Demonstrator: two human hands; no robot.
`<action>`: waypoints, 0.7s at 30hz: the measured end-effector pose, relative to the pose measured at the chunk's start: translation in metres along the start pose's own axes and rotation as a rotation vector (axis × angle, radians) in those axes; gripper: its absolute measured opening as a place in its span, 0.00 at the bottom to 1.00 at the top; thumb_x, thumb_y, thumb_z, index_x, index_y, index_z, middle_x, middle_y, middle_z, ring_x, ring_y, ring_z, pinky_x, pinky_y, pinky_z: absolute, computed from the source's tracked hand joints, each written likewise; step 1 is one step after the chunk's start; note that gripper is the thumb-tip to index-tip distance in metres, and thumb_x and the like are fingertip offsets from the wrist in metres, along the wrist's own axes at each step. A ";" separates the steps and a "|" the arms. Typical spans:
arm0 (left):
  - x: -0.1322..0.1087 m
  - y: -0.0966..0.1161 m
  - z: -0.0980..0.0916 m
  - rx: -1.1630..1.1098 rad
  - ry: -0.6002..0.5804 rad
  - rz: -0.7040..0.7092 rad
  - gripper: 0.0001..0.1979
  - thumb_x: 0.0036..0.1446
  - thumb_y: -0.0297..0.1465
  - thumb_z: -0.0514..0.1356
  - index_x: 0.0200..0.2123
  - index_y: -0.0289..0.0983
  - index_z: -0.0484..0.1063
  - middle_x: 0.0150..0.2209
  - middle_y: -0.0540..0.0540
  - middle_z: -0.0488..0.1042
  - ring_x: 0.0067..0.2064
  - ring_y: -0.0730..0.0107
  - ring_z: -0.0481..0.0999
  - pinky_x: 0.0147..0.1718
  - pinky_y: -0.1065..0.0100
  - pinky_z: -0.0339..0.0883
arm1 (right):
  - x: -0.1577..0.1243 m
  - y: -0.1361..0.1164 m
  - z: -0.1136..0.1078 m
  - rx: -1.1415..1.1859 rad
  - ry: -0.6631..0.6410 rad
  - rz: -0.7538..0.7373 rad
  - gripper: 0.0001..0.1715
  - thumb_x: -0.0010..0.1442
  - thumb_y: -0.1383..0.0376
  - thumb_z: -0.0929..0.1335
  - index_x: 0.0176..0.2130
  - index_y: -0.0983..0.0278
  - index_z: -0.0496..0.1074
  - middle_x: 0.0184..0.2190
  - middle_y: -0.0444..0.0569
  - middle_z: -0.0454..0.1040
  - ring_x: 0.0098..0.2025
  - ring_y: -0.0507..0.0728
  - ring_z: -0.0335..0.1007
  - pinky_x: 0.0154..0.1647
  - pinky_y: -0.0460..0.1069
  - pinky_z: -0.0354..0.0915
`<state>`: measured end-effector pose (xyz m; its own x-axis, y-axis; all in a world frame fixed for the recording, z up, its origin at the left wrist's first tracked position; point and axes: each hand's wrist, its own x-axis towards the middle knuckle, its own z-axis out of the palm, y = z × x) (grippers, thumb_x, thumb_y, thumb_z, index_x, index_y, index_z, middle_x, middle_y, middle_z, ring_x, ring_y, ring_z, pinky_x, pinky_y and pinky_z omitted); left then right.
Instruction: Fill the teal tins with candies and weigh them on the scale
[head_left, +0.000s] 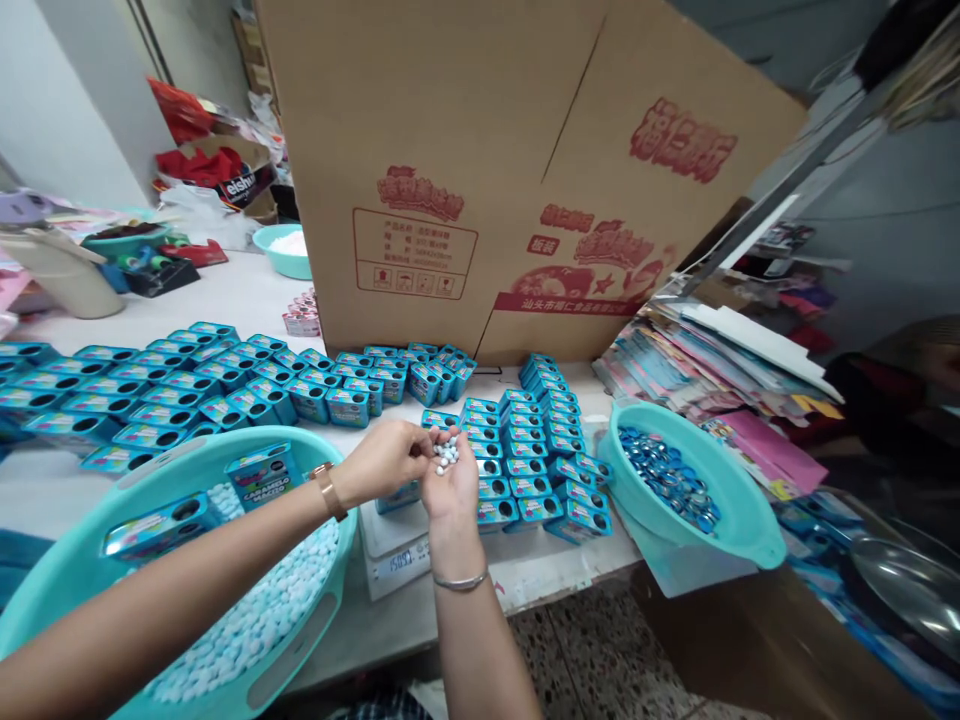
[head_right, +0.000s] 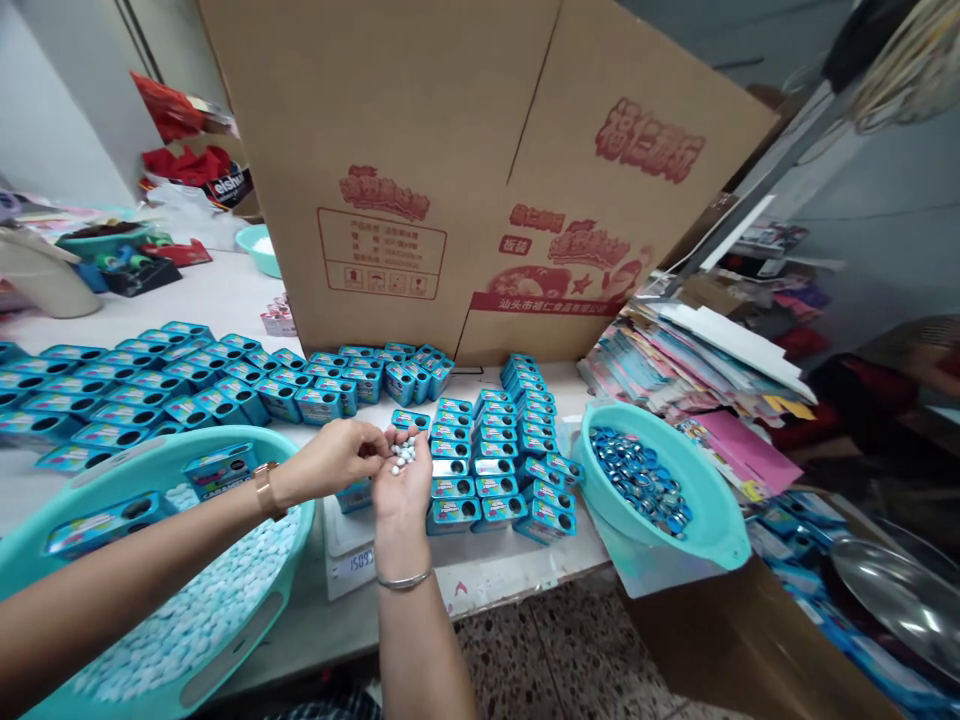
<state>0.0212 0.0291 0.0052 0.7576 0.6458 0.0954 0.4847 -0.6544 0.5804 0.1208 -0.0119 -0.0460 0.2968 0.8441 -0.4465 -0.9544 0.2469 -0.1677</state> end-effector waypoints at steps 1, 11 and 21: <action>0.000 -0.001 -0.002 -0.051 -0.004 -0.015 0.08 0.49 0.29 0.56 0.26 0.37 0.75 0.25 0.51 0.75 0.28 0.72 0.72 0.27 0.73 0.59 | 0.000 -0.001 0.000 0.010 0.011 0.011 0.12 0.61 0.63 0.61 0.28 0.63 0.66 0.21 0.41 0.70 0.29 0.48 0.70 0.37 0.45 0.69; -0.004 -0.022 0.010 0.203 -0.097 -0.050 0.08 0.47 0.27 0.55 0.28 0.38 0.75 0.26 0.49 0.76 0.28 0.69 0.72 0.26 0.72 0.56 | 0.001 -0.045 -0.009 0.079 0.019 -0.117 0.16 0.63 0.63 0.59 0.26 0.63 0.66 0.19 0.39 0.68 0.27 0.48 0.70 0.41 0.50 0.70; -0.001 -0.021 0.010 0.209 -0.091 -0.024 0.08 0.48 0.27 0.57 0.30 0.39 0.76 0.30 0.47 0.78 0.34 0.65 0.74 0.31 0.70 0.59 | 0.007 -0.059 -0.027 0.082 0.080 -0.136 0.15 0.63 0.64 0.59 0.27 0.63 0.67 0.20 0.39 0.70 0.28 0.47 0.71 0.38 0.48 0.71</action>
<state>0.0142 0.0381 -0.0149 0.7767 0.6299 0.0047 0.5757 -0.7128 0.4006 0.1798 -0.0333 -0.0627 0.4217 0.7604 -0.4939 -0.9037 0.3967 -0.1609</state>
